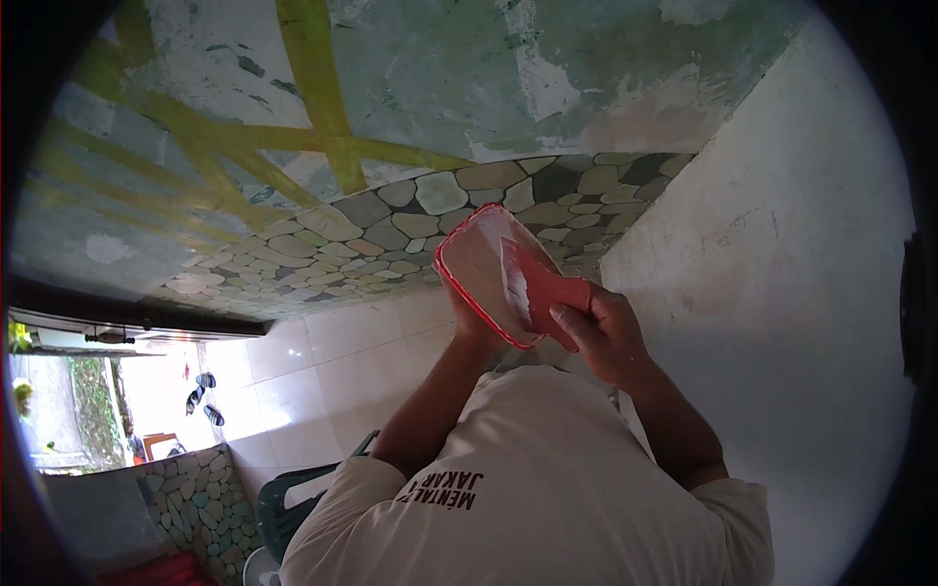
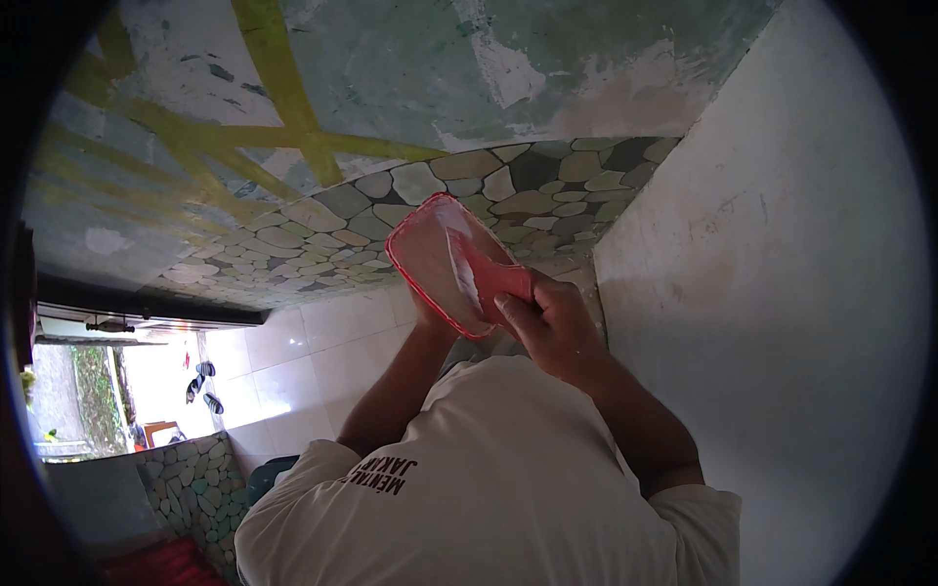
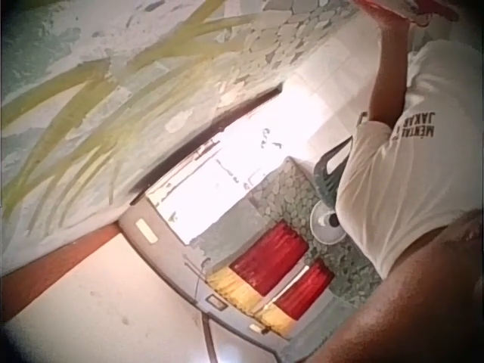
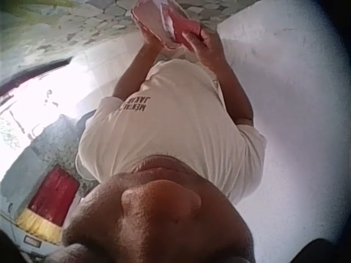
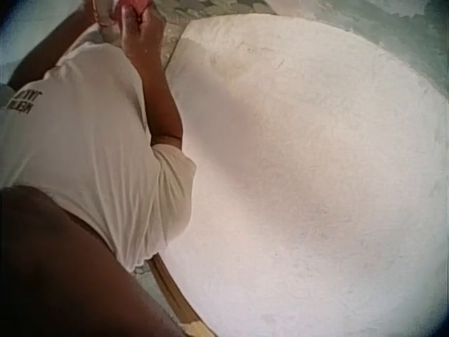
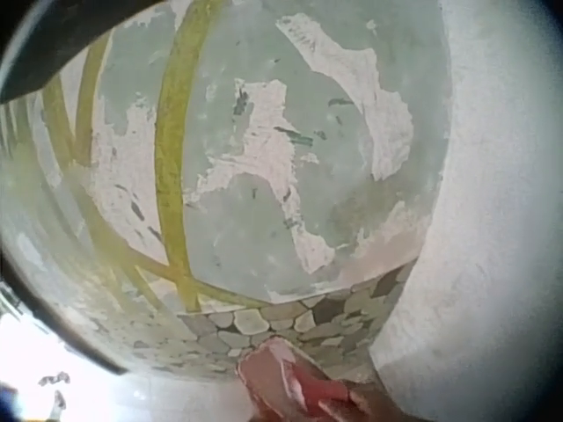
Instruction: Preparing and applying plaster mixture to a wall using a putty knife.
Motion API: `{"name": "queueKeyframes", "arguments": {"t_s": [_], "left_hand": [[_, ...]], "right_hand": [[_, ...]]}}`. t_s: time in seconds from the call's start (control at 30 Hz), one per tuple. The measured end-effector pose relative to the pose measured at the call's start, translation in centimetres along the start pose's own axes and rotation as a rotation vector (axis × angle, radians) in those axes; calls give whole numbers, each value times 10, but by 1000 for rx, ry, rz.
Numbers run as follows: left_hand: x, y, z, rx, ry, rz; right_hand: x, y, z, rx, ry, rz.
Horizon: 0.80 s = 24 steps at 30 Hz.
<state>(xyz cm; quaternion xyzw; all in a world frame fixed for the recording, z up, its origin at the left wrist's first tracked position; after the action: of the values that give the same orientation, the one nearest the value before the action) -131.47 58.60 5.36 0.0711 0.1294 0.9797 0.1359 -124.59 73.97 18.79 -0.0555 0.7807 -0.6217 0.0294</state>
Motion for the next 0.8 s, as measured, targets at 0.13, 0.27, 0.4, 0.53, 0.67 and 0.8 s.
{"name": "queueKeyframes", "arguments": {"t_s": [0.13, 0.27, 0.4, 0.53, 0.67, 0.8], "left_hand": [[15, 5, 8, 116, 123, 65], [23, 19, 1, 410, 90, 83], [35, 28, 3, 98, 68, -59], [46, 41, -31, 534, 18, 38], [50, 49, -36, 437, 55, -66], [44, 69, -29, 71, 32, -216]], "right_hand": [[4, 16, 3, 253, 13, 172], [17, 23, 12, 532, 159, 93], [27, 32, 17, 822, 259, 246], [39, 36, 23, 1112, 260, 258], [50, 42, 10, 1166, 329, 185], [61, 85, -25, 1117, 548, 160]]}}
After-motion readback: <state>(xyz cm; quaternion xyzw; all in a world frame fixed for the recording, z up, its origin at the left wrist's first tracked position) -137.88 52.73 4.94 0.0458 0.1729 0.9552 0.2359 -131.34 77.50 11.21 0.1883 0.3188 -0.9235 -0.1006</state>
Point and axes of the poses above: each hand's wrist, its own x-axis towards the middle knuckle, its own z-axis out of the palm, y = z × x, the point moved 3 cm from there along x, towards the middle knuckle, and after that the axes turned 2 degrees about z, right-handed, at the moved point
